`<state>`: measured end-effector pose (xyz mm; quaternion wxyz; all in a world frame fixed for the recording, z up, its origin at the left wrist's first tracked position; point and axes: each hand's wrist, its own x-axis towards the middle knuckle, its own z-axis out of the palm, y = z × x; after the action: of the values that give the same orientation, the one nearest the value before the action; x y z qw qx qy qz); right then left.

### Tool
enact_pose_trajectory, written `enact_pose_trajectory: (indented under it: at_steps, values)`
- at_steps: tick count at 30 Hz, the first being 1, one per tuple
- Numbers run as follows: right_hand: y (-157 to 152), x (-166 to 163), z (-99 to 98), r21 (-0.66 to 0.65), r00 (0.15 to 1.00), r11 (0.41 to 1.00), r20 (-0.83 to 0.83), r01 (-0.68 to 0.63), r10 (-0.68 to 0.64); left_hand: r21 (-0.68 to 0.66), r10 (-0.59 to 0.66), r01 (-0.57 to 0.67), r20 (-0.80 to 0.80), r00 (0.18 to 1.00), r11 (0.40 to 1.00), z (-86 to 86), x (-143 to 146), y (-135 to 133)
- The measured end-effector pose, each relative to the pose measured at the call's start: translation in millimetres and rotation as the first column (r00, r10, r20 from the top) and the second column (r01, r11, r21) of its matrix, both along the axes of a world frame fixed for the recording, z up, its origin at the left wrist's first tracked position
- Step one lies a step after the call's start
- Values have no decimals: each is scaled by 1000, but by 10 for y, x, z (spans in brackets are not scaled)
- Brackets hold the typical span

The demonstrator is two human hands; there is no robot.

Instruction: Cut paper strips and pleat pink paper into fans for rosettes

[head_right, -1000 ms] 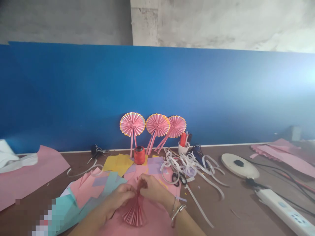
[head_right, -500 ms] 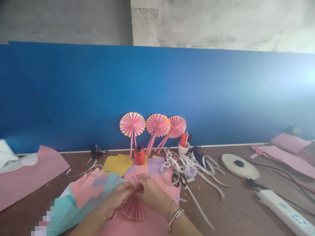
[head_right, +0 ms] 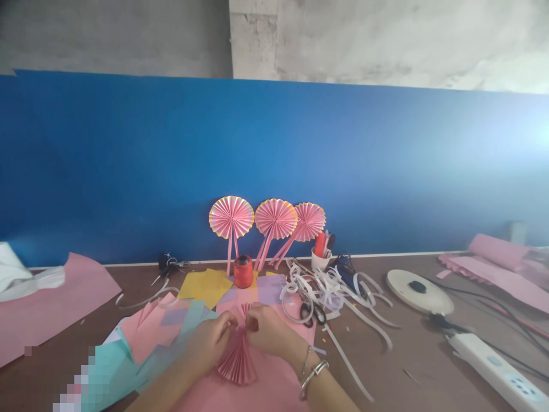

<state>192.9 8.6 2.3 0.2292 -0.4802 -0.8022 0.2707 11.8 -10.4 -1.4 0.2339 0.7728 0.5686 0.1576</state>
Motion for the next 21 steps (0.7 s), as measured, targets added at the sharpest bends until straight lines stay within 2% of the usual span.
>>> enact_pose_trajectory:
  at_steps: [4,11,21]
  values:
    - [4,32,22,5,999,999,34,-32,32,21,6,-5,-40,999,1000,-18,4,-3]
    - [50,113,-61,24,995,995,31,-95,94,29,28,-27,-46,999,999,-60,3,5]
    - [59,165,-19,33,989,990,-45,-137,138,-15,66,-65,84,994,998,-35,13,40]
